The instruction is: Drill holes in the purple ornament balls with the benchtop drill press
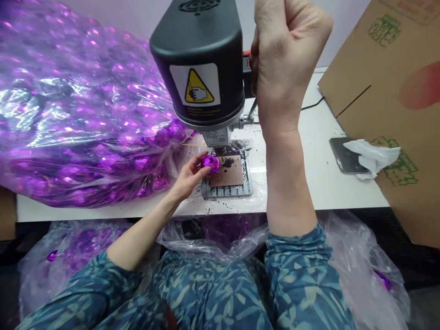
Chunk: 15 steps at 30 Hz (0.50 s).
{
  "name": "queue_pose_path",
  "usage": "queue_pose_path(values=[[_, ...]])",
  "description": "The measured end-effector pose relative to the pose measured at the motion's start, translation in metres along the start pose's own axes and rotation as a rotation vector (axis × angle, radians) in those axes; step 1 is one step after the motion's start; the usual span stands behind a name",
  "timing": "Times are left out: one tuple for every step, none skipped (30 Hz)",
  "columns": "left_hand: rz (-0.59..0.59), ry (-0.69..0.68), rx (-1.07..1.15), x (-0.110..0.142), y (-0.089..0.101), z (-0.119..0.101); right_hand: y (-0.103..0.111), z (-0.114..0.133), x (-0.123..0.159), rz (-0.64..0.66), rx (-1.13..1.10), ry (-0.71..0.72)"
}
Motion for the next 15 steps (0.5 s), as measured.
queue_pose_path(values=[[-0.017,-0.007,-0.020,-0.002,-0.003,0.004,0.000,-0.001,0.000,-0.002,-0.016,0.003],[-0.027,-0.015,-0.040,-0.005,-0.006,0.008,0.001,-0.002,0.001,-0.005,-0.030,0.011],[-0.033,-0.024,-0.059,-0.007,-0.009,0.011,0.001,-0.003,0.001,0.000,-0.039,0.021],[-0.037,-0.034,-0.078,-0.009,-0.011,0.014,0.001,-0.003,0.001,0.002,-0.049,0.031],[-0.038,-0.049,-0.095,-0.012,-0.013,0.016,0.001,-0.004,0.001,0.002,-0.058,0.039],[-0.038,-0.069,-0.109,-0.014,-0.015,0.018,0.001,-0.005,0.001,0.004,-0.065,0.042],[-0.034,-0.092,-0.119,-0.016,-0.017,0.019,0.001,-0.005,0.001,0.003,-0.071,0.046],[-0.026,-0.115,-0.126,-0.018,-0.019,0.021,0.001,-0.005,0.002,0.003,-0.074,0.047],[-0.018,-0.136,-0.136,-0.020,-0.021,0.022,0.001,-0.005,0.002,0.004,-0.077,0.048],[-0.012,-0.156,-0.152,-0.022,-0.022,0.023,0.001,-0.005,0.002,0.006,-0.080,0.050],[-0.009,-0.173,-0.175,-0.023,-0.023,0.024,0.001,-0.004,0.002,0.011,-0.083,0.051],[-0.008,-0.188,-0.203,-0.025,-0.024,0.025,0.002,-0.004,0.002,0.015,-0.083,0.053],[-0.009,-0.203,-0.239,-0.025,-0.024,0.026,0.002,-0.004,0.002,0.018,-0.083,0.056],[-0.010,-0.221,-0.280,-0.025,-0.025,0.026,0.002,-0.004,0.002,0.019,-0.080,0.056],[-0.011,-0.245,-0.329,-0.025,-0.026,0.025,0.003,-0.004,0.002,0.017,-0.075,0.058]])
Point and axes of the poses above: each hand's wrist, its own x-axis away from the middle knuckle, its own y-axis out of the back of the hand, z = x × y, the point moved 1 cm from there along -x, towards the middle knuckle, and after that the axes turned 13 degrees about -x, right-handed, at the moved point
